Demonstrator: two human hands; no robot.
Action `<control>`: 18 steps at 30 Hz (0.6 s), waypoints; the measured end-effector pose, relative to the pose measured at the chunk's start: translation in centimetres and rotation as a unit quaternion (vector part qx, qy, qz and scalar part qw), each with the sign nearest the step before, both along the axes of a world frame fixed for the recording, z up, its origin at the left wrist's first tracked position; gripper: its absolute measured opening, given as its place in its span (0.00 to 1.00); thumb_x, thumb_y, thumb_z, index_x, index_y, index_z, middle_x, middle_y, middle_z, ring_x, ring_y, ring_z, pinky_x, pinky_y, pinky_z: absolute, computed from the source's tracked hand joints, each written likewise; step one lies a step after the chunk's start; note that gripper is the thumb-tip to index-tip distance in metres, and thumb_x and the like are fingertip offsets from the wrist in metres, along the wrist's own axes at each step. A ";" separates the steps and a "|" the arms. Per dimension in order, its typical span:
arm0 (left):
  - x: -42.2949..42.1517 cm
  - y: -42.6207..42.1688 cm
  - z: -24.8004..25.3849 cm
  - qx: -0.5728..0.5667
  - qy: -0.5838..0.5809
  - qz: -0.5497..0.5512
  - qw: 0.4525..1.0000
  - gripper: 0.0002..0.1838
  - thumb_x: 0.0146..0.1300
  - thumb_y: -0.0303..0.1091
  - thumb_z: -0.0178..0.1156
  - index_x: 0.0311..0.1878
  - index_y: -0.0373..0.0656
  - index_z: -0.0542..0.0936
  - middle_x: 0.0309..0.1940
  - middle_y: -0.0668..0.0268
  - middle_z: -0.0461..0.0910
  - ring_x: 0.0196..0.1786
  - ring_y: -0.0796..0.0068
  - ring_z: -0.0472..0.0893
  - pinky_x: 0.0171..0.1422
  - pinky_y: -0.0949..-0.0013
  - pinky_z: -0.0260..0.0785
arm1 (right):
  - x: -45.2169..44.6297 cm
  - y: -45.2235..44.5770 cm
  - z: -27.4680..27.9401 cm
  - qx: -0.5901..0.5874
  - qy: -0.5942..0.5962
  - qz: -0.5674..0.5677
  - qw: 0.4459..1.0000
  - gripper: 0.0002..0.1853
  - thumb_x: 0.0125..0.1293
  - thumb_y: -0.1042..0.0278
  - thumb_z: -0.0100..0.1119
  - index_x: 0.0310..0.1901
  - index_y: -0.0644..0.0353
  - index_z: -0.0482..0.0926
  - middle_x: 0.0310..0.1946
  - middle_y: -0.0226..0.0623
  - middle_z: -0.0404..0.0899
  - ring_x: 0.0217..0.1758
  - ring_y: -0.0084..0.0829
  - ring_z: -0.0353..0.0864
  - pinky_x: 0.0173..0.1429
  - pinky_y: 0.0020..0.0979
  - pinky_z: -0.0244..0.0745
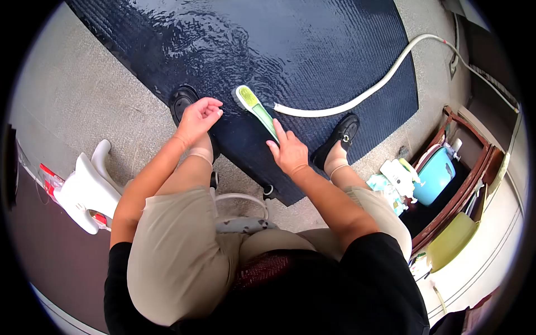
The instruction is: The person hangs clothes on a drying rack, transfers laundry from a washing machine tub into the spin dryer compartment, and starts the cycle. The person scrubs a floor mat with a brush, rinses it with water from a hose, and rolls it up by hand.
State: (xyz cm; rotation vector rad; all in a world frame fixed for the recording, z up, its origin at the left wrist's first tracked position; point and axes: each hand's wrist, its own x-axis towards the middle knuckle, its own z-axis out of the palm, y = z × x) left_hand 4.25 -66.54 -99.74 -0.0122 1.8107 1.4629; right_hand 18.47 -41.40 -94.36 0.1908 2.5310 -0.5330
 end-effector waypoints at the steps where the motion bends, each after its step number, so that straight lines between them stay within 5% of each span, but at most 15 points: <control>1: -0.2 0.0 -0.2 0.012 -0.023 0.018 0.999 0.11 0.62 0.30 0.61 0.47 0.41 0.79 0.37 0.71 0.78 0.34 0.84 0.76 0.41 0.76 0.73 | 1.7 0.0 -0.4 0.005 -0.009 0.007 1.000 0.30 0.68 0.59 0.52 0.71 0.42 0.57 0.32 0.43 0.72 0.34 0.44 0.80 0.37 0.43 0.78; 3: -1.6 0.4 0.8 0.050 -0.129 0.154 0.978 0.12 0.66 0.31 0.57 0.50 0.40 0.77 0.38 0.69 0.78 0.36 0.82 0.76 0.41 0.76 0.74 | 1.7 -1.0 -1.5 -0.003 0.010 -0.002 1.000 0.30 0.68 0.58 0.51 0.71 0.42 0.57 0.32 0.42 0.72 0.31 0.45 0.80 0.36 0.43 0.78; 7: -1.5 1.1 0.8 0.058 -0.144 0.142 0.978 0.12 0.69 0.31 0.53 0.52 0.40 0.75 0.39 0.67 0.78 0.35 0.81 0.77 0.40 0.76 0.74 | -6.9 -4.7 -3.1 -0.002 0.044 -0.003 0.999 0.28 0.67 0.60 0.52 0.69 0.36 0.61 0.34 0.44 0.74 0.28 0.47 0.80 0.36 0.44 0.77; 9: -0.5 1.0 0.8 -0.008 -0.047 0.021 0.999 0.09 0.68 0.33 0.54 0.47 0.41 0.78 0.34 0.68 0.79 0.34 0.83 0.78 0.39 0.75 0.73 | -11.5 -5.1 -3.3 -0.004 0.075 -0.007 0.997 0.28 0.67 0.60 0.52 0.69 0.34 0.61 0.34 0.45 0.74 0.29 0.47 0.80 0.35 0.45 0.77; 13: 0.7 -0.6 -0.4 -0.098 0.182 -0.185 0.961 0.08 0.62 0.37 0.58 0.36 0.44 0.80 0.32 0.58 0.81 0.36 0.55 0.80 0.42 0.59 0.74 | -6.2 -3.5 -2.3 0.028 0.025 -0.021 0.999 0.30 0.68 0.61 0.51 0.71 0.34 0.58 0.32 0.44 0.74 0.31 0.47 0.80 0.37 0.45 0.77; 16: 1.0 0.2 -0.4 -0.166 0.182 -0.177 0.953 0.08 0.62 0.38 0.57 0.35 0.45 0.80 0.32 0.60 0.79 0.38 0.56 0.80 0.45 0.57 0.73 | 2.6 -0.9 -1.4 0.009 -0.014 -0.058 0.998 0.32 0.67 0.62 0.52 0.72 0.34 0.57 0.31 0.43 0.72 0.26 0.46 0.79 0.32 0.44 0.77; 18: 0.9 0.4 -0.4 -0.205 0.205 -0.204 0.935 0.06 0.61 0.36 0.58 0.33 0.45 0.79 0.34 0.62 0.78 0.40 0.58 0.80 0.44 0.57 0.73 | 0.2 -1.3 -1.6 0.018 -0.003 -0.058 0.998 0.32 0.67 0.61 0.52 0.71 0.34 0.57 0.31 0.44 0.72 0.26 0.46 0.79 0.32 0.44 0.77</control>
